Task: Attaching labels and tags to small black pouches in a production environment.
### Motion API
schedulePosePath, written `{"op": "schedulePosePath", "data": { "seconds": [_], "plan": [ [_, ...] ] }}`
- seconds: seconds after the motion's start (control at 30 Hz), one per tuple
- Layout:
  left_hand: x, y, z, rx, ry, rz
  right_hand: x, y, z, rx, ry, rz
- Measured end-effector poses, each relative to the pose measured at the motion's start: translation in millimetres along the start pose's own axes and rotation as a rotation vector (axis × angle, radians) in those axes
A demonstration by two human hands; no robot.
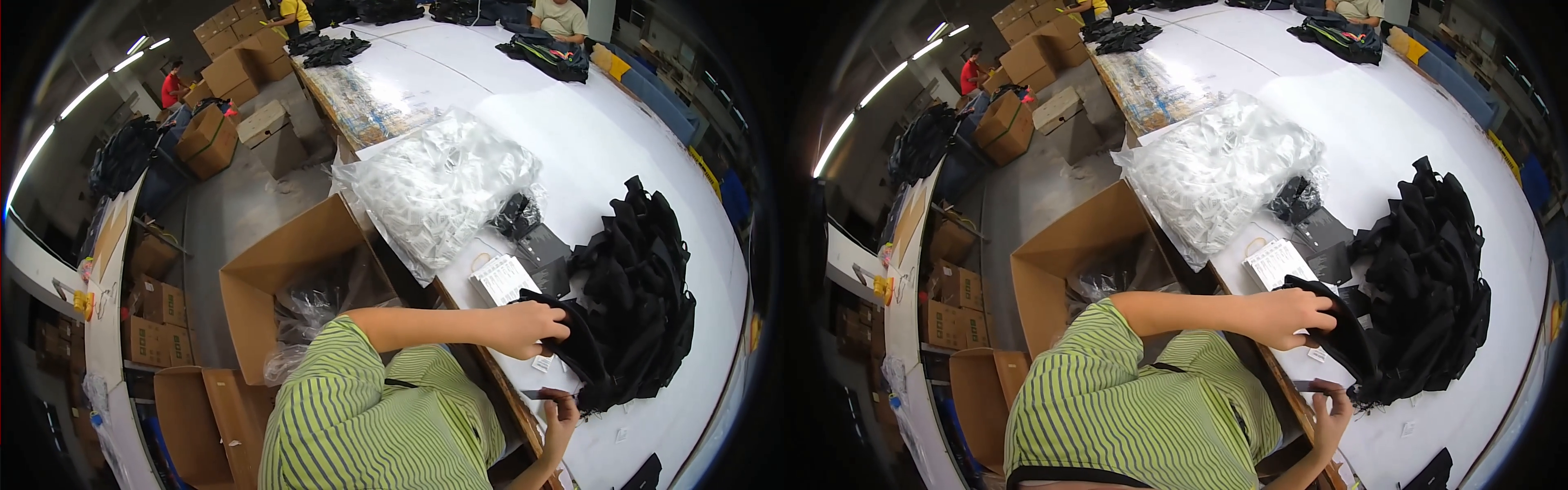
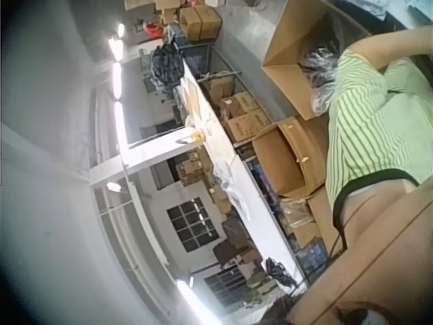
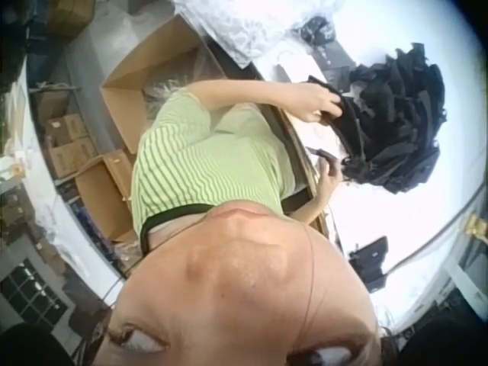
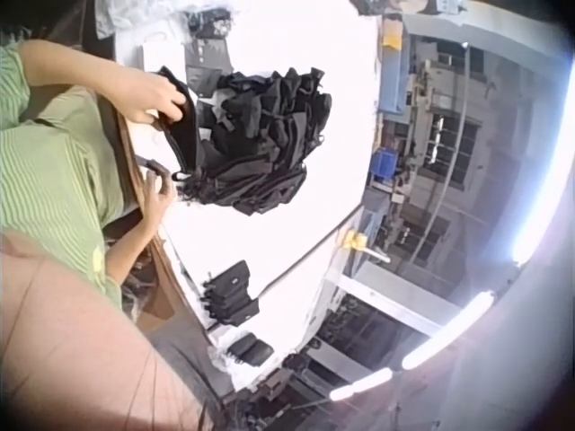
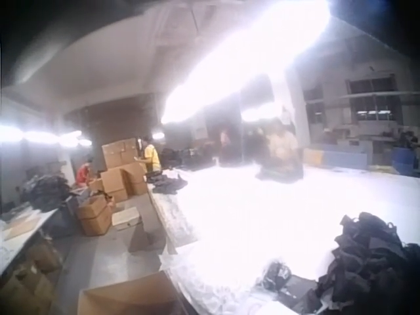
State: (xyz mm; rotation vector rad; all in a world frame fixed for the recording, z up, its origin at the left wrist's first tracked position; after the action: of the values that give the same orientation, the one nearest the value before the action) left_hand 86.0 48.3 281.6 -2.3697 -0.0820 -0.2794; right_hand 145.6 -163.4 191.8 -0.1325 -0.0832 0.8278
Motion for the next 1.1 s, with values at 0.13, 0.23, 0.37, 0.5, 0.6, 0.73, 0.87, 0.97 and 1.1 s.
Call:
{"op": "schedulePosePath", "data": {
  "seconds": [0.13, 0.23, 0.37, 0.5, 0.6, 0.73, 0.87, 0.97, 1.1],
  "plan": [
    [4, -9, 7, -0.049, 0.017, -0.077, -5, -2, 1, 0.139, -0.196, -0.013],
    [9, -25, 26, 0.011, 0.013, -0.127, -12, -14, 10, 0.393, -0.098, -0.112],
    [-2, -57, 25, 0.085, -0.104, -0.092, -11, -32, 41, -0.055, 0.019, -0.138],
    [-4, -58, 35, 0.058, -0.264, -0.012, -18, -66, 51, -0.092, -0.009, -0.292],
    [-6, -38, 30, 0.018, -0.235, 0.136, -35, -90, 22, 0.491, -0.158, -0.707],
    [-15, 5, 7, 0.052, -0.218, 0.424, 0, -50, -19, 1.330, -0.010, -0.899],
    [-19, 29, -7, 0.064, -0.148, 0.568, 11, -21, -25, 1.539, -0.037, -0.793],
    [-22, 36, -9, 0.082, -0.135, 0.628, 10, -27, -27, 1.518, -0.209, -0.687],
    [-23, 35, -5, 0.114, -0.141, 0.635, -1, -53, 0, 0.713, -0.154, -1.102]
  ]
}}
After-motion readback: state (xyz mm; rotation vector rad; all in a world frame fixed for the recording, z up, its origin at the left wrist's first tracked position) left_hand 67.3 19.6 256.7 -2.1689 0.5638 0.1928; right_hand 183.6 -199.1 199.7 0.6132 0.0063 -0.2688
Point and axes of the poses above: each hand's wrist, its own x-axis towards the middle knuckle, its own y-axis out of the palm, z = x × y, the point moved 5 cm from there along x, towards the middle knuckle, and after that the axes turned 7 degrees about -y, right-handed, at the moved point
